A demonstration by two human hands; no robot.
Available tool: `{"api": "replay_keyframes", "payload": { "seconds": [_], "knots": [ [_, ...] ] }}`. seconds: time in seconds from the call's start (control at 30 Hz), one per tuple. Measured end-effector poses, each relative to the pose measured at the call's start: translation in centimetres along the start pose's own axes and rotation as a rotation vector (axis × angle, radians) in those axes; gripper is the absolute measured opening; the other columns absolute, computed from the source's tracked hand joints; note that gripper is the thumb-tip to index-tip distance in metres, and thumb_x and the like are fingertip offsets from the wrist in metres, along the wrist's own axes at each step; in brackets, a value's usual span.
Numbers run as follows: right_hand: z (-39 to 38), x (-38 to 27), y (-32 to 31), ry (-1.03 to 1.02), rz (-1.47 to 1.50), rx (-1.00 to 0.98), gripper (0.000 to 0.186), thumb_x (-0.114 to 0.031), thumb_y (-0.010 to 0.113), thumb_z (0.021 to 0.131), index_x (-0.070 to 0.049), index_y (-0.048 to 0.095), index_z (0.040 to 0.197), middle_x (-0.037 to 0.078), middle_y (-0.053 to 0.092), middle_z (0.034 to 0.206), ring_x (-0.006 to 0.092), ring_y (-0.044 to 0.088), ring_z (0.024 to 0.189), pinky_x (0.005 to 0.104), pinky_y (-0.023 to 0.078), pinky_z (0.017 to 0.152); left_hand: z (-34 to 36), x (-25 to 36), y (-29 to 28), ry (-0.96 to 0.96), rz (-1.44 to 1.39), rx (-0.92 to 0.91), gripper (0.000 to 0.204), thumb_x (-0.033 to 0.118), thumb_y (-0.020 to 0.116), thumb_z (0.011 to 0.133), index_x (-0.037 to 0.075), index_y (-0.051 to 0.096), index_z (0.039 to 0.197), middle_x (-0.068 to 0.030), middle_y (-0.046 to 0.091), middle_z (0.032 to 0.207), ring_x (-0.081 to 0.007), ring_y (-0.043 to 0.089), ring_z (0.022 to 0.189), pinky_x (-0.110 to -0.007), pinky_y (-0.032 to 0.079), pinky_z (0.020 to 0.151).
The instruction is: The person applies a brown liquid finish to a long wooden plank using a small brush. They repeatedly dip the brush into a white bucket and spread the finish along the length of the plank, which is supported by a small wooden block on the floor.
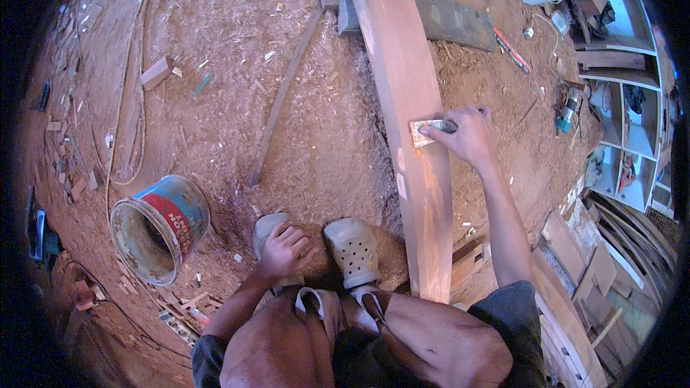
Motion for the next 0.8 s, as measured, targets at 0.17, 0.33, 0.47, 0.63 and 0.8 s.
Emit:
{"api": "replay_keyframes", "payload": {
  "seconds": [0.17,0.33,0.47,0.63,0.8],
  "knots": [
    [1.2,-0.2,-0.6,-0.008,0.016,-0.005,0.049,-0.061,0.072,0.076,-0.014,0.077,0.087,0.009,0.070,0.077,0.0263,0.064,0.081,0.0451,0.038,0.091,0.4,0.1,-0.4,0.008,0.013,-0.018,0.020,0.026,0.077,0.078,0.009,0.066,0.082,-0.0045,0.066,0.090,-0.0229,0.065,0.089,-0.042,0.047,0.094],
    [2.3,0.3,0.3,0.014,0.036,-0.020,0.052,-0.064,0.070,0.076,-0.014,0.077,0.089,0.010,0.070,0.078,0.0275,0.065,0.084,0.0474,0.038,0.091,0.1,0.1,-0.1,-0.008,0.016,-0.021,0.021,0.027,0.077,0.079,0.009,0.066,0.082,-0.0044,0.068,0.092,-0.0233,0.065,0.090,-0.042,0.048,0.093],
    [3.4,0.7,-0.2,0.039,0.063,-0.069,0.056,-0.066,0.071,0.075,-0.013,0.077,0.089,0.012,0.069,0.075,0.0287,0.065,0.081,0.0463,0.039,0.091,0.2,0.1,-0.1,-0.011,0.024,-0.024,0.022,0.027,0.077,0.079,0.009,0.066,0.083,-0.0045,0.068,0.093,-0.0236,0.065,0.090,-0.042,0.048,0.093],
    [4.5,0.7,-0.4,0.062,0.100,-0.057,0.060,-0.069,0.070,0.074,-0.009,0.075,0.084,0.013,0.068,0.073,0.0294,0.065,0.080,0.0454,0.039,0.092,0.1,0.1,-0.1,-0.028,0.016,-0.037,0.022,0.027,0.077,0.079,0.009,0.066,0.083,-0.0050,0.068,0.093,-0.0239,0.065,0.091,-0.042,0.048,0.093],
    [5.5,1.6,0.2,0.035,0.078,-0.011,0.062,-0.069,0.071,0.074,-0.007,0.072,0.078,0.014,0.067,0.071,0.0300,0.066,0.080,0.0459,0.040,0.092,0.3,0.2,-0.3,-0.029,0.022,-0.043,0.021,0.025,0.077,0.079,0.009,0.066,0.085,-0.0051,0.068,0.094,-0.0244,0.065,0.091,-0.042,0.048,0.093]
  ]
}}
Point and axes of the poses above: each hand's wrist, its own z-axis towards the middle knuckle, its own y-axis out of the palm, x = y × z, the point moved 2 cm from there along z, towards the middle knuckle
